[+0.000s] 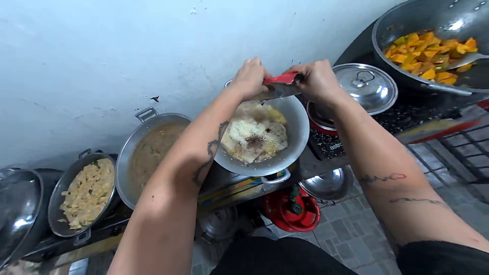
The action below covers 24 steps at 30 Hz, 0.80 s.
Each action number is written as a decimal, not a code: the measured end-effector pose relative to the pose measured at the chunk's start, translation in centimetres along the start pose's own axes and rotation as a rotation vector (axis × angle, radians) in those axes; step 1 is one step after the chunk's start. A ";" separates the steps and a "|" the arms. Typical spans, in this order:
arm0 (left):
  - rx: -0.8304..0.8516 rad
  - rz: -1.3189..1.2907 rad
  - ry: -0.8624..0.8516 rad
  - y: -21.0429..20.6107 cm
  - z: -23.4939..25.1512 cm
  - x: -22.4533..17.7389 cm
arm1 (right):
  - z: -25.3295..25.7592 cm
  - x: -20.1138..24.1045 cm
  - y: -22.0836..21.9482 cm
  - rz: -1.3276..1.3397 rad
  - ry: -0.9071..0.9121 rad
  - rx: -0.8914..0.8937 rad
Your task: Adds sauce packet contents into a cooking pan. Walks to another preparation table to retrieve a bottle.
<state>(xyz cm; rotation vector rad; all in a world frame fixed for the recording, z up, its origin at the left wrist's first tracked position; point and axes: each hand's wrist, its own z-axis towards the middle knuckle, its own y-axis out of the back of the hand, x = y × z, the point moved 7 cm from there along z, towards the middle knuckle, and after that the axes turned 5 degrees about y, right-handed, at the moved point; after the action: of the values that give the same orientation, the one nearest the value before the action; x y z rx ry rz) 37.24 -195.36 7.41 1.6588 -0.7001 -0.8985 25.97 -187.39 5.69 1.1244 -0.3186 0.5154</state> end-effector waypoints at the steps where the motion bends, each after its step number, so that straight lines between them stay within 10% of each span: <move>1: 0.019 -0.008 -0.010 0.0 0.2 0.1 | 0.5 -0.1 -0.1 -0.002 -0.008 -0.004; 24: -0.167 0.058 -0.039 -0.1 -1.7 3.0 | 3.9 2.2 -4.7 -0.049 0.316 -0.221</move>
<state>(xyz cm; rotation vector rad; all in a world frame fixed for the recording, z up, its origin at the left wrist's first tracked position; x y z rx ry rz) 40.27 -196.91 6.94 1.4697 -0.6782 -0.9247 30.43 -192.05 4.74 0.8198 -0.0697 0.5900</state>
